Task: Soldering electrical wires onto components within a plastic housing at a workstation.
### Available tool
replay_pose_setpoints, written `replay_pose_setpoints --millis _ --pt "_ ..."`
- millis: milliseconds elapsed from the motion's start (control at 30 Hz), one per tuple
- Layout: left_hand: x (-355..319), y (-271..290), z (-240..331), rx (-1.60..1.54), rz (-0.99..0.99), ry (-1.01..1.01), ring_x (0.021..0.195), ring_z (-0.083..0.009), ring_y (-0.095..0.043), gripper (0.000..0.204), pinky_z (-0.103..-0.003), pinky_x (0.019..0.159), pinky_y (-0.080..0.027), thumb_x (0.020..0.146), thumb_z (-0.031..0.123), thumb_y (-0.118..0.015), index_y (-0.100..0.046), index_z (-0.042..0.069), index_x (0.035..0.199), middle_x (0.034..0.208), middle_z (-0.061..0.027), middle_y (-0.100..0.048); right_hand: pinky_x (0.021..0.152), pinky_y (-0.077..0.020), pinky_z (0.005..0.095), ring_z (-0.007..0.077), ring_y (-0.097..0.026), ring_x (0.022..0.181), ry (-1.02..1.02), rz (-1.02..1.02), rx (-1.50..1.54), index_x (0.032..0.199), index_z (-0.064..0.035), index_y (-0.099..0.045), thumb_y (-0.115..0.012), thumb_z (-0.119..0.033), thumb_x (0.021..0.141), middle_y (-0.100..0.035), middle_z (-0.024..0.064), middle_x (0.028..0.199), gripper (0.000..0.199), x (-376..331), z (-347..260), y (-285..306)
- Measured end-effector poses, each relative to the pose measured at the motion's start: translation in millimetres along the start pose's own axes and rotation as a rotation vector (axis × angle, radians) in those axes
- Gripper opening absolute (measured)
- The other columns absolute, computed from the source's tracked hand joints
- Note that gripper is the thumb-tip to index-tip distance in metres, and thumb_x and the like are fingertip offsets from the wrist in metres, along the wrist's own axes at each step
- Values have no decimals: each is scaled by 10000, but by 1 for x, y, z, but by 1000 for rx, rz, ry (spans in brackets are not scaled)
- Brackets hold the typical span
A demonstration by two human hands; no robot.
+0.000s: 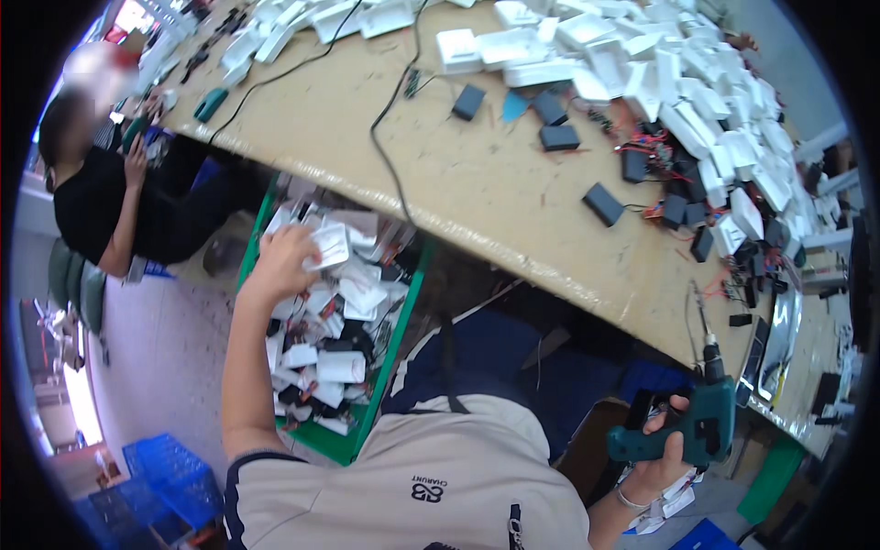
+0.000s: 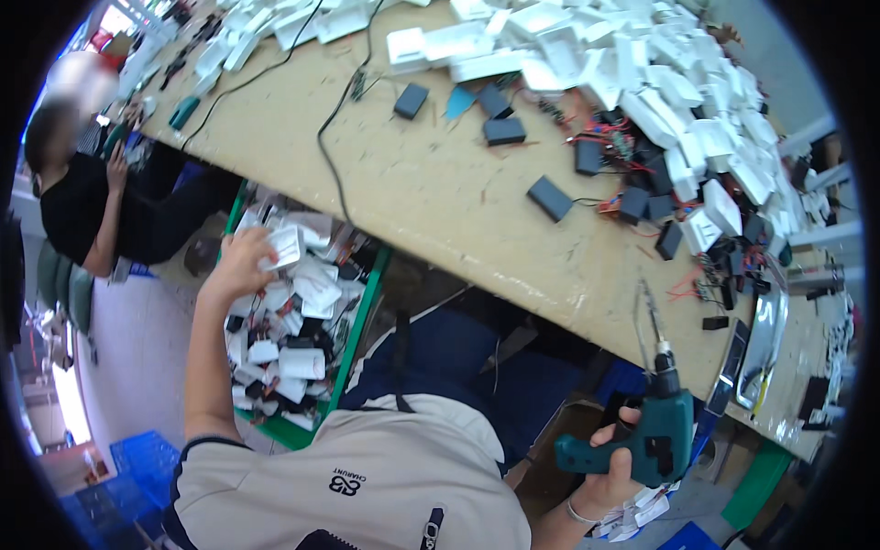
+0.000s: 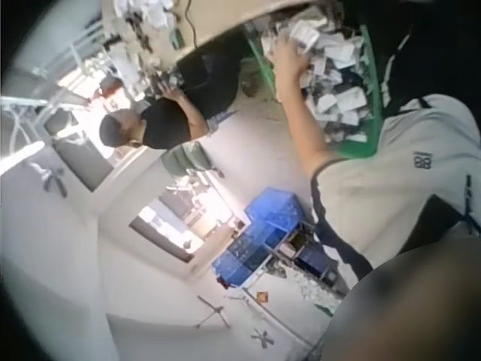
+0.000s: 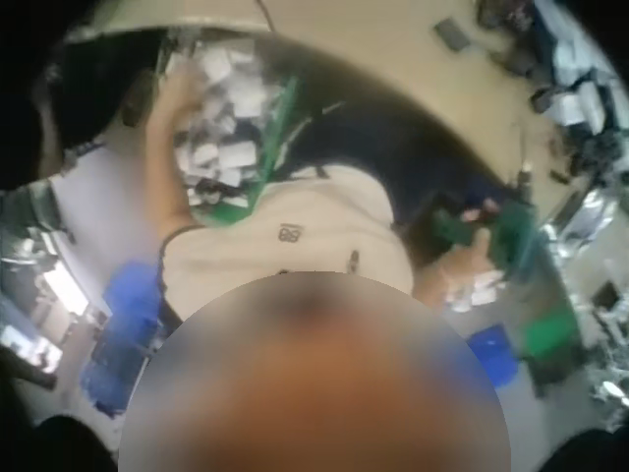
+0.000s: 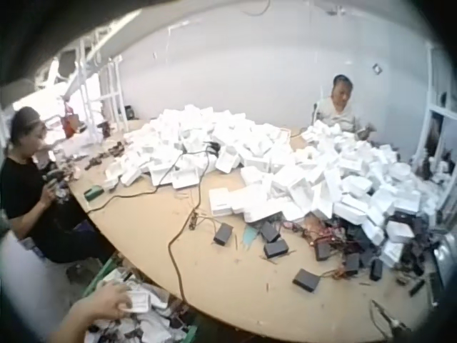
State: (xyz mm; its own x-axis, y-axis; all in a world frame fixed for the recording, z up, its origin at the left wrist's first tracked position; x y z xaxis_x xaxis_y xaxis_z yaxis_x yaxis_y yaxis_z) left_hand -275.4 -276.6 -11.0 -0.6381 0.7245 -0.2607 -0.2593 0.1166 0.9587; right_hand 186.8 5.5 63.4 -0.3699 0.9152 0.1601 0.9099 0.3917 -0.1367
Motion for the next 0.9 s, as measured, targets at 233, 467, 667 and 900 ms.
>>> replay_pose_setpoints --millis 233,467,667,900 --pt "-10 31 18 -119 99 -77 1126 -295 -394 510 -392 940 -287 512 218 -752 -576 81 970 1188 -125 -457 518 -489 236 172 -572 632 19 -7 11 1184 57 -363 -650 -198 746 -523 195 1025 583 3 -5 -8" --pt "42 108 77 -514 296 -262 879 -249 -539 326 -317 779 -418 701 127 -642 -537 -13 977 951 -131 -547 503 -492 243 187 -586 627 25 -17 59 1176 66 -363 -646 -189 742 -530 203 1006 577 10 0 -10" --pt "174 171 185 -334 728 -600 945 -316 -524 338 -372 802 -408 798 126 -526 -485 33 1120 994 -151 -570 505 -493 243 185 -585 626 14 46 23 1175 66 -364 -648 -193 738 -532 197 1005 582 13 -2 -7" --pt "315 149 208 -45 395 -281 965 -295 -538 333 -391 789 -422 776 237 -537 -534 69 1063 1004 -133 -582 536 -494 235 173 -572 641 -18 140 6 1181 54 -367 -647 -195 743 -532 186 1013 576 16 1 10"
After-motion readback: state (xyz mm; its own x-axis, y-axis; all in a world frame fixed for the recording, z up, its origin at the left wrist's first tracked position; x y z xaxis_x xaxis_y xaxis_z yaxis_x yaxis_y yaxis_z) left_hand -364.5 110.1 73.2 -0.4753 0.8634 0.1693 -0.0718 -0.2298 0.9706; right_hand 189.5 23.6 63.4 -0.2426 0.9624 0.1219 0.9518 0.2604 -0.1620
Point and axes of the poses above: each hand's wrist, its own x-axis towards the middle knuckle, its own y-axis out of the back of the hand, z = x × y, the point moved 8 cm from there along x, towards the middle knuckle
